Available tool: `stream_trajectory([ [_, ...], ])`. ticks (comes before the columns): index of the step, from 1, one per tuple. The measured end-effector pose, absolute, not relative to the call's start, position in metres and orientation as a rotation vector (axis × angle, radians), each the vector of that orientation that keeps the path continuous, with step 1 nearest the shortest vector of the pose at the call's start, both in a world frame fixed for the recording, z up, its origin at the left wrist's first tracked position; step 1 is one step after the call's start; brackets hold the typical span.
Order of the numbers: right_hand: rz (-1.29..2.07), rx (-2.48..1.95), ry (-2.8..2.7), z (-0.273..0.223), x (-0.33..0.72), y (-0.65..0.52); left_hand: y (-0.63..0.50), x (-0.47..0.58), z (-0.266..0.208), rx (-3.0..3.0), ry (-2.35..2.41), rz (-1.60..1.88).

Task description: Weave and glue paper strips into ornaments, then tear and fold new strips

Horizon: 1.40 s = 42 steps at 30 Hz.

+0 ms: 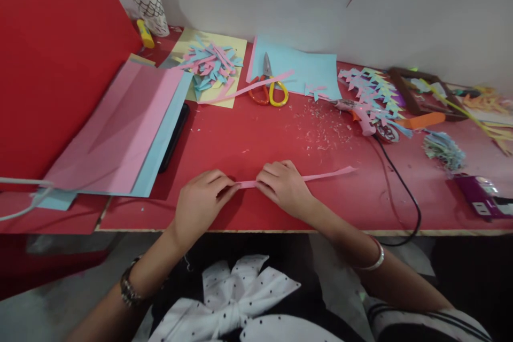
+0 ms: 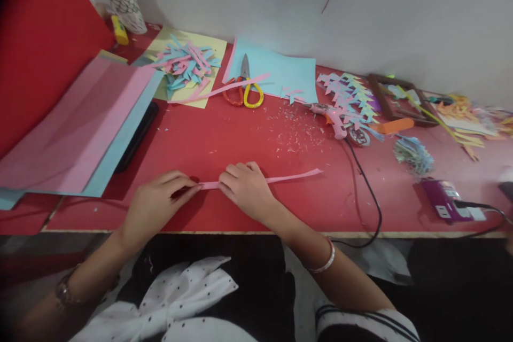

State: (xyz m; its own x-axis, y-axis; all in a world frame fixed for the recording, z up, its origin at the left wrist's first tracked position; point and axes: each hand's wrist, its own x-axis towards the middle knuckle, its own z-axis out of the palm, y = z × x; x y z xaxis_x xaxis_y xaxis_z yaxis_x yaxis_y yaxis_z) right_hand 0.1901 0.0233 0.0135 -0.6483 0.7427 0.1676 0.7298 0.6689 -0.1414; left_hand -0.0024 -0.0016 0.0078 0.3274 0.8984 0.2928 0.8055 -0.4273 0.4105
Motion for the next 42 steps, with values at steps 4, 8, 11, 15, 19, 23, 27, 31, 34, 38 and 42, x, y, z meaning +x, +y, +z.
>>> stream_trajectory([
  [4,0.163,-1.189,-2.698,0.013,0.190,0.026,-0.001,-0.001,0.009,2.382,1.620,0.684],
  [8,0.176,-1.182,-2.680,0.014,0.191,0.028,-0.002,0.000,0.009,2.365,1.683,0.680],
  [11,0.168,-1.153,-2.664,0.014,0.192,0.029,-0.003,-0.001,0.008,2.349,1.697,0.683],
  [15,0.168,-1.172,-2.655,0.014,0.192,0.029,-0.001,0.000,0.007,2.332,1.716,0.627],
  [19,0.165,-1.173,-2.652,0.013,0.192,0.029,-0.001,0.000,0.008,2.306,1.729,0.573],
  [23,0.154,-1.179,-2.654,0.013,0.191,0.028,-0.001,-0.001,0.009,2.304,1.761,0.544],
  [27,0.164,-1.199,-2.670,0.014,0.190,0.029,-0.001,-0.006,0.008,2.312,1.758,0.551],
  [31,0.149,-1.222,-2.664,0.016,0.189,0.026,-0.002,-0.011,0.008,2.308,1.736,0.613],
  [34,0.109,-1.199,-2.653,0.017,0.184,0.021,-0.002,-0.014,0.007,2.291,1.686,0.634],
  [38,0.102,-1.090,-2.643,0.016,0.178,0.017,-0.003,-0.015,0.006,2.284,1.601,0.659],
  [42,0.176,-1.126,-2.572,0.015,0.175,0.017,-0.004,-0.015,0.006,2.266,1.629,0.718],
])
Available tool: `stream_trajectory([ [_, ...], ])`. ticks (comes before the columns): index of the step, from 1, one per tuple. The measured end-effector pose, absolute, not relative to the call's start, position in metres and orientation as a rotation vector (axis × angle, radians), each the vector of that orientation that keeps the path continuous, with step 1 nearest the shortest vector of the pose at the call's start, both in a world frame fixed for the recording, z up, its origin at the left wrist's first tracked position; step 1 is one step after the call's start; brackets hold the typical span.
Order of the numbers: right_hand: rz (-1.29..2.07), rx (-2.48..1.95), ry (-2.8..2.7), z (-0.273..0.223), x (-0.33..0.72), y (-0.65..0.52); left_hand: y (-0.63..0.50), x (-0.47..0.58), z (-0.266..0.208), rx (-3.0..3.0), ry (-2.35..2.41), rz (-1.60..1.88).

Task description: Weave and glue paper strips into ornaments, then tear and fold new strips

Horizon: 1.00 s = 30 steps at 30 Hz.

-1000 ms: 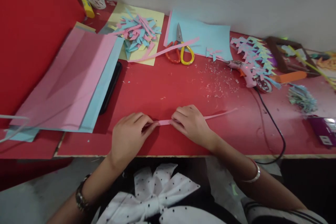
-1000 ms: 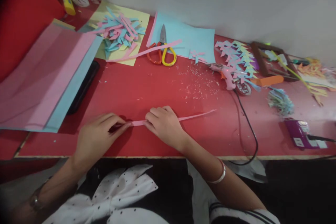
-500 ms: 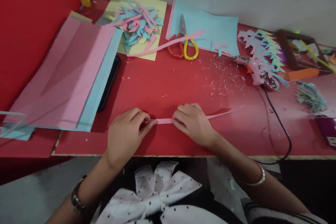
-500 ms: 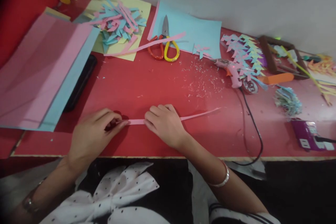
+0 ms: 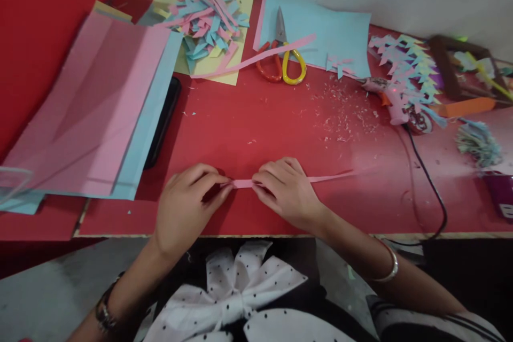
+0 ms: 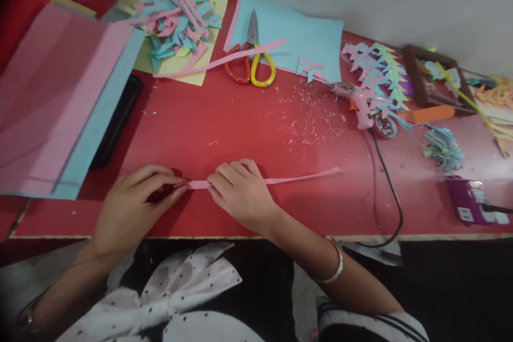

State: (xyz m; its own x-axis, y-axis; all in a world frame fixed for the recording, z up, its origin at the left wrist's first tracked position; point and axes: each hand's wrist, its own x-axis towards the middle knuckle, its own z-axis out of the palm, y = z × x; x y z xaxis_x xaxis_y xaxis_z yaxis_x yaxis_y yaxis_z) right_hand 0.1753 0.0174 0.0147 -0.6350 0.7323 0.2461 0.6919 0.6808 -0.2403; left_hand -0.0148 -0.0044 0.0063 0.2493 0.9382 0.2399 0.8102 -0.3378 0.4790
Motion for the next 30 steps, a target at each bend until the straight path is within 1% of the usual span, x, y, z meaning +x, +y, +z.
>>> stream_trajectory([
  [5,0.256,-1.226,-2.511,0.0133,0.1742,0.0173,-0.0040,-0.0148,0.0065,2.230,1.653,0.727],
  [13,0.399,-1.202,-2.582,0.0142,0.1739,0.0228,-0.0046,-0.0131,0.0068,2.151,1.744,0.697],
  [19,0.381,-1.286,-2.592,0.0150,0.1708,0.0237,-0.0054,-0.0128,0.0056,2.189,1.754,0.670],
  [30,0.258,-1.279,-2.584,0.0126,0.1692,0.0221,-0.0041,-0.0142,0.0051,2.239,1.719,0.658],
])
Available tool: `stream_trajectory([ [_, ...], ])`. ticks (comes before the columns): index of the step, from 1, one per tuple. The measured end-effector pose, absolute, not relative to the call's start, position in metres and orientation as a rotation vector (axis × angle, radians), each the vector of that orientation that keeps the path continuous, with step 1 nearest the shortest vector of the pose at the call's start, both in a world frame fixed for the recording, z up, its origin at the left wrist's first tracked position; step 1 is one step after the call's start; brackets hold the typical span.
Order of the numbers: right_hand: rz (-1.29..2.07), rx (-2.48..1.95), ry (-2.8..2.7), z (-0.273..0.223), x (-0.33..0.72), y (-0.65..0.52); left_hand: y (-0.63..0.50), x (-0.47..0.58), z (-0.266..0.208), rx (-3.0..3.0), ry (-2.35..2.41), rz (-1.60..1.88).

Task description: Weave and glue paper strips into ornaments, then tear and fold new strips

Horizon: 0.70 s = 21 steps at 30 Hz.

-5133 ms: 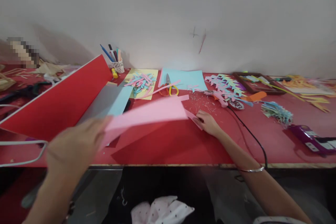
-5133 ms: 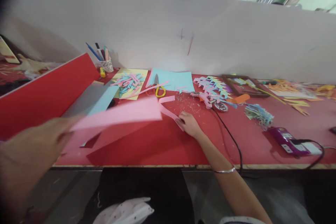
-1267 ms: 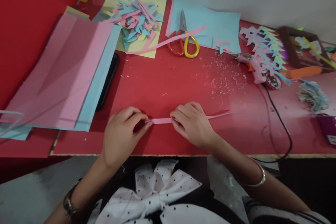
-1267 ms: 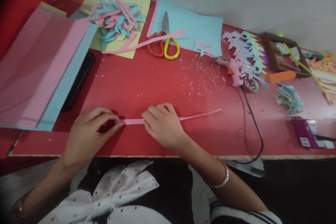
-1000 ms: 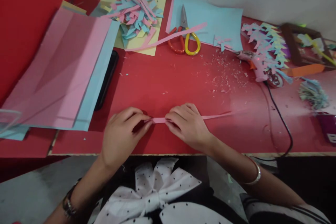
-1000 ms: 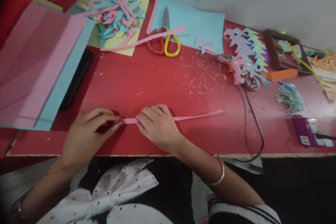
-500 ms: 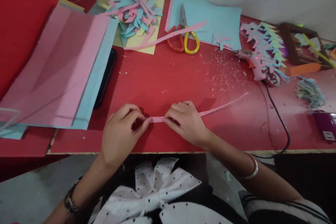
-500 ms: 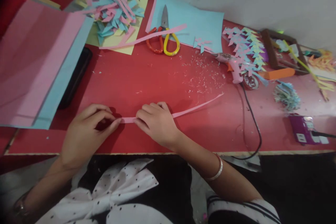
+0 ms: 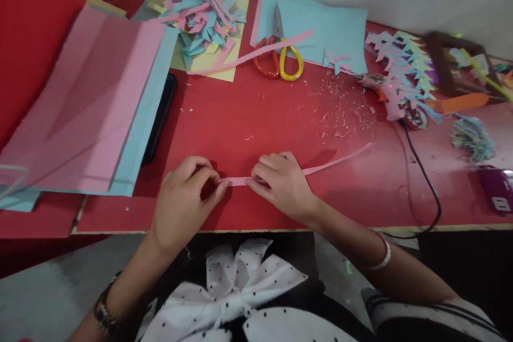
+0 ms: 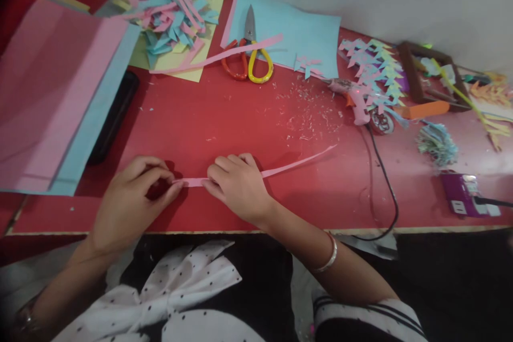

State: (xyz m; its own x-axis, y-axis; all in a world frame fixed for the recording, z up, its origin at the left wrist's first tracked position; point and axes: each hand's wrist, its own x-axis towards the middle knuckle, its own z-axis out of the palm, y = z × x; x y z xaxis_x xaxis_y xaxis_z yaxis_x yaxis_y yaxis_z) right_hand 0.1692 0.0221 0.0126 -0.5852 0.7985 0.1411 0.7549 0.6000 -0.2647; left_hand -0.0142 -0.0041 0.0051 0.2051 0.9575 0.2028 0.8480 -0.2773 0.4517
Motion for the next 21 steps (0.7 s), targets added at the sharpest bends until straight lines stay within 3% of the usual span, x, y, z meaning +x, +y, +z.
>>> stream_trajectory([
  [21,0.278,-1.303,-2.633,0.0146,0.1674,0.0233,-0.0044,-0.0202,0.0073,2.293,1.766,0.585],
])
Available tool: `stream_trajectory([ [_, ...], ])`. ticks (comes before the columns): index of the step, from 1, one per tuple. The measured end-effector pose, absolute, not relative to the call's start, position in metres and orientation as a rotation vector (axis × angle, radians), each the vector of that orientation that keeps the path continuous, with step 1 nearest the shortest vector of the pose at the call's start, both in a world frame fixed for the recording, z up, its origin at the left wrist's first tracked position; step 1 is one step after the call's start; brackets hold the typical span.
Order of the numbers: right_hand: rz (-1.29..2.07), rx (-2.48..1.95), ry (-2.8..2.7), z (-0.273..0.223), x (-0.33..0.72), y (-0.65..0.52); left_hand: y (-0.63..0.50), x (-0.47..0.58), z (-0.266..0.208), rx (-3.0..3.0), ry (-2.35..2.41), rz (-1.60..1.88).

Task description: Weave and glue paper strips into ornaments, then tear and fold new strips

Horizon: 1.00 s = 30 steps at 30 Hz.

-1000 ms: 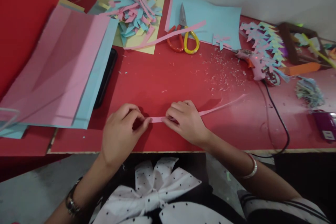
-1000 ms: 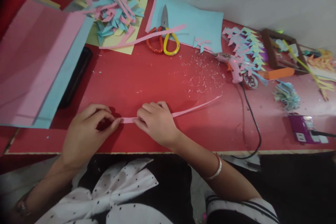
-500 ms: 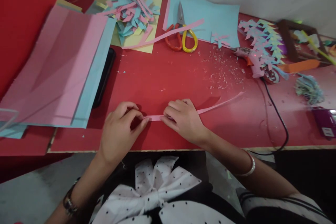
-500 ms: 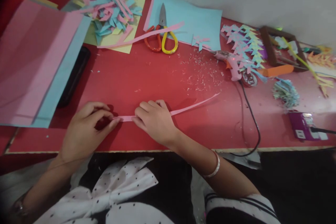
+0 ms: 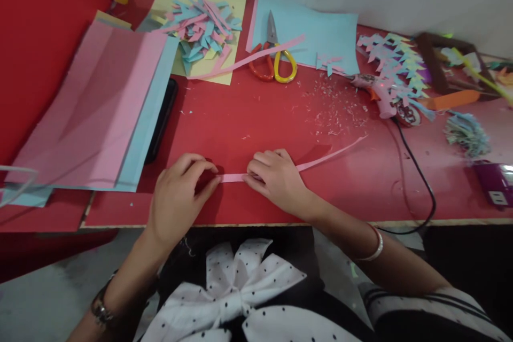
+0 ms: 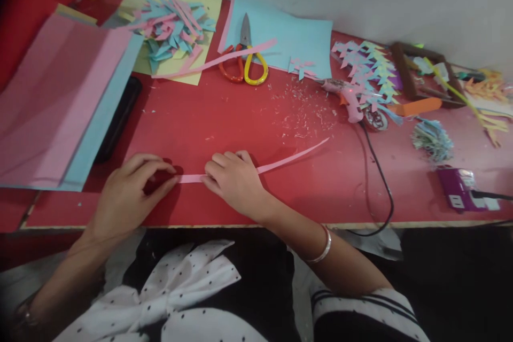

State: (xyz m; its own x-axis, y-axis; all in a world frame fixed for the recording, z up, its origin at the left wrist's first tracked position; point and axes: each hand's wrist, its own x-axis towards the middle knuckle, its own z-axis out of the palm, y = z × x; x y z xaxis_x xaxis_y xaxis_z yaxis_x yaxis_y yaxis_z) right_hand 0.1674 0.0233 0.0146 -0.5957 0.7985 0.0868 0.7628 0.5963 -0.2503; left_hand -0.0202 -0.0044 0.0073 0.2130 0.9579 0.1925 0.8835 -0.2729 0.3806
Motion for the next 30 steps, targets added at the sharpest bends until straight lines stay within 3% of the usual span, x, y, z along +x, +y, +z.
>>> stream_trajectory([
  [7,0.235,-1.289,-2.640,0.012,0.167,0.024,-0.022,-0.006,0.006,2.879,1.374,0.483],
  [15,0.280,-1.250,-2.626,0.014,0.174,0.024,-0.031,0.001,0.001,2.824,1.455,0.557],
  [25,0.306,-1.156,-2.545,0.011,0.224,0.027,-0.032,0.012,0.006,2.865,1.512,0.294],
  [30,0.282,-1.166,-2.550,0.011,0.236,0.029,-0.037,0.018,0.002,2.917,1.484,0.353],
])
